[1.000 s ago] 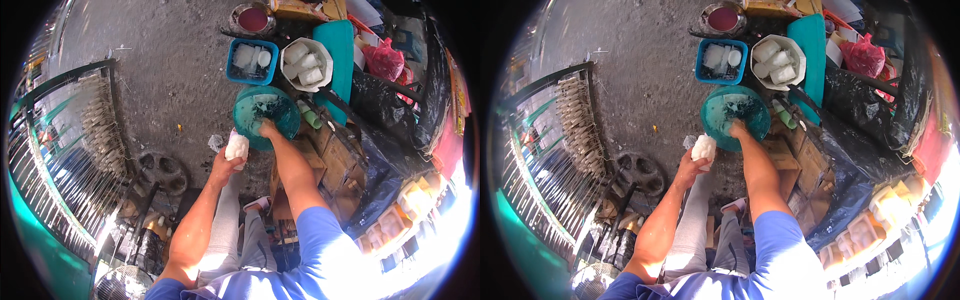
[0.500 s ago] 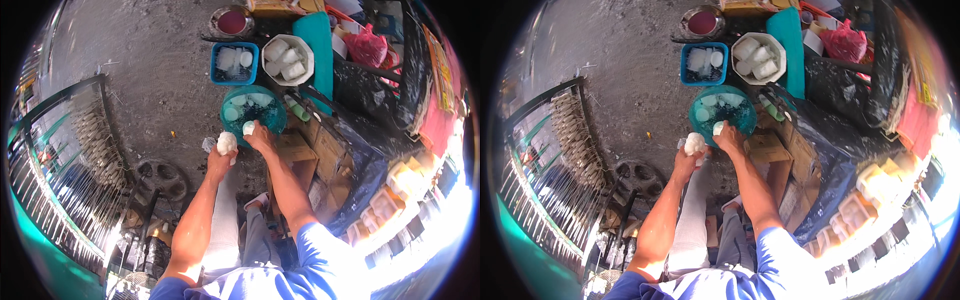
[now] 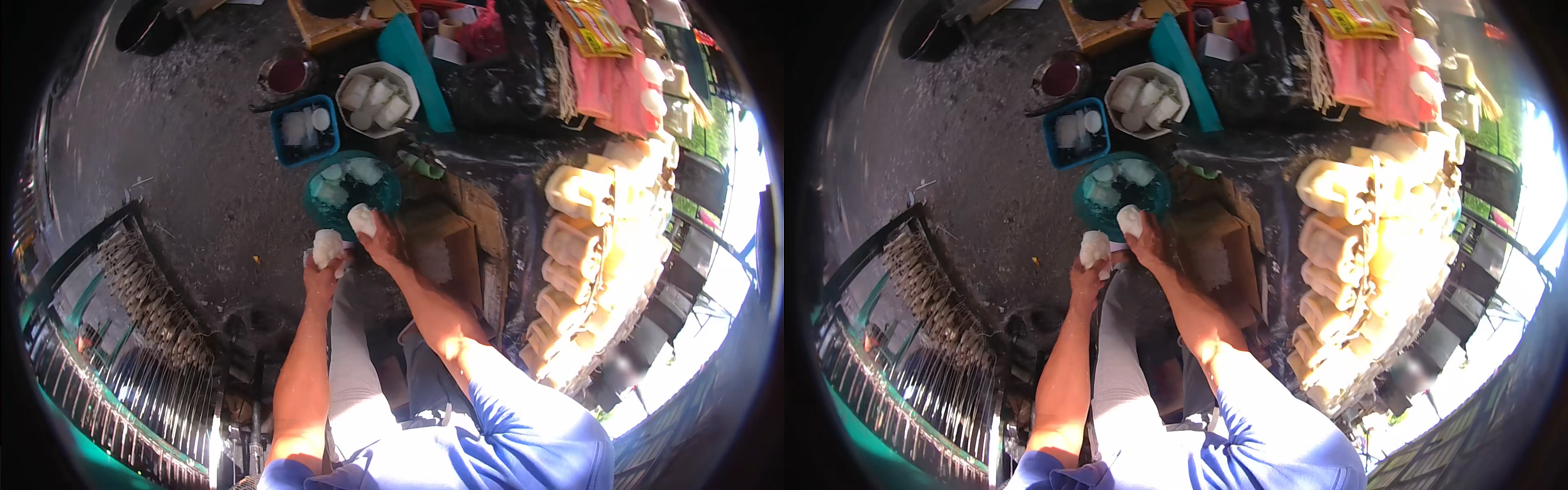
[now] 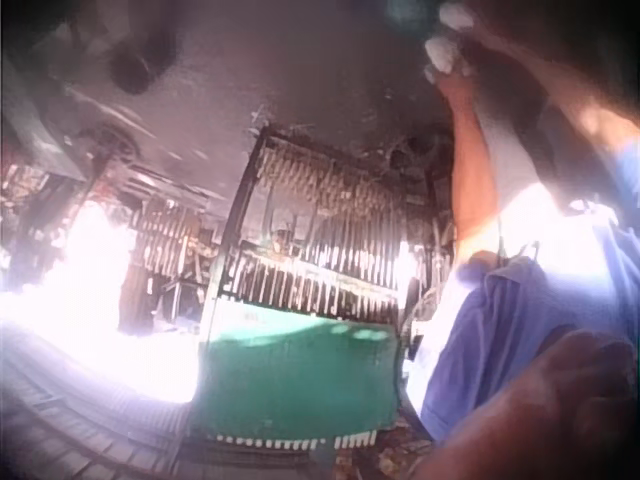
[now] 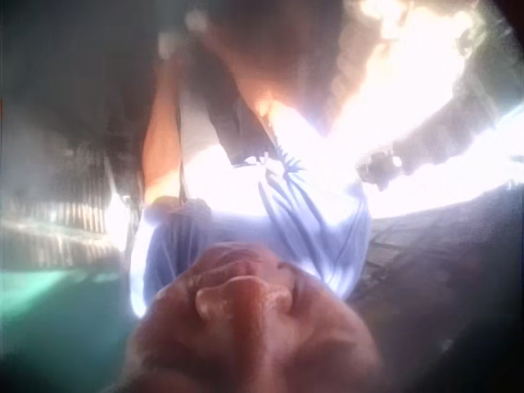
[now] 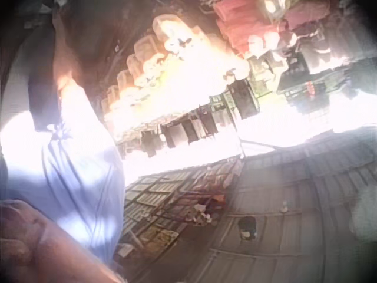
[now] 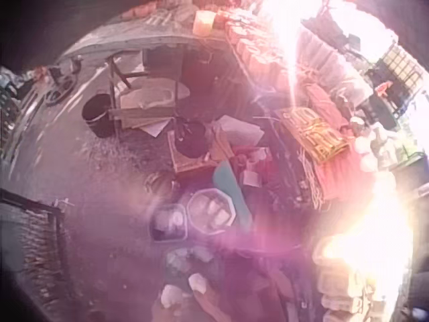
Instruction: The person repeatedly picks up white cylindrical candle molds and wicks, inserts the wicks into the molds, and places the assembled units on a tray. The person also retrieves additional wicks from a nearby container and continues the assembly process.
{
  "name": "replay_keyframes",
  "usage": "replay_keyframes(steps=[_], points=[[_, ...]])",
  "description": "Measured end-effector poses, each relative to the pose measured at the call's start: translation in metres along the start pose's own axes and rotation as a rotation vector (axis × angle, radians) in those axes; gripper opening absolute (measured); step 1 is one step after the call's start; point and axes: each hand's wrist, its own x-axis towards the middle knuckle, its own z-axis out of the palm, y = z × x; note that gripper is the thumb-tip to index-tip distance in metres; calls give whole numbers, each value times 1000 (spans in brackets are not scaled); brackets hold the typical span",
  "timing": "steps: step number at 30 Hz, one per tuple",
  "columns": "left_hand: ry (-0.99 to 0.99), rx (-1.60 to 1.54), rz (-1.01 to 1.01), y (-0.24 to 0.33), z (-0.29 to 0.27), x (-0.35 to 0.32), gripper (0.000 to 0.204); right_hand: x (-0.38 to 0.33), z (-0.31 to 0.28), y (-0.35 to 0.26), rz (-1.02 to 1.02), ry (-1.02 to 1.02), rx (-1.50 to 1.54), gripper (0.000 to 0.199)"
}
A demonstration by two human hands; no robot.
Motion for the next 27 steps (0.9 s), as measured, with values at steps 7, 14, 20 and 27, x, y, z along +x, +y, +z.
replay_keyframes(steps=[7,14,20,27], points=[[-37,174,-10,40,-46,-80,45,-65,7,17,214,-40,872,89],[-364,678,49,81,-52,-200,59,-256,-87,24,284,-140,1245,78],[-917,878,-85,40,56,-334,73,-490,-151,103,389,122,1507,79],[-1276,1475,231,-110,204,-463,78,-713,-180,197,389,872,1949,70]])
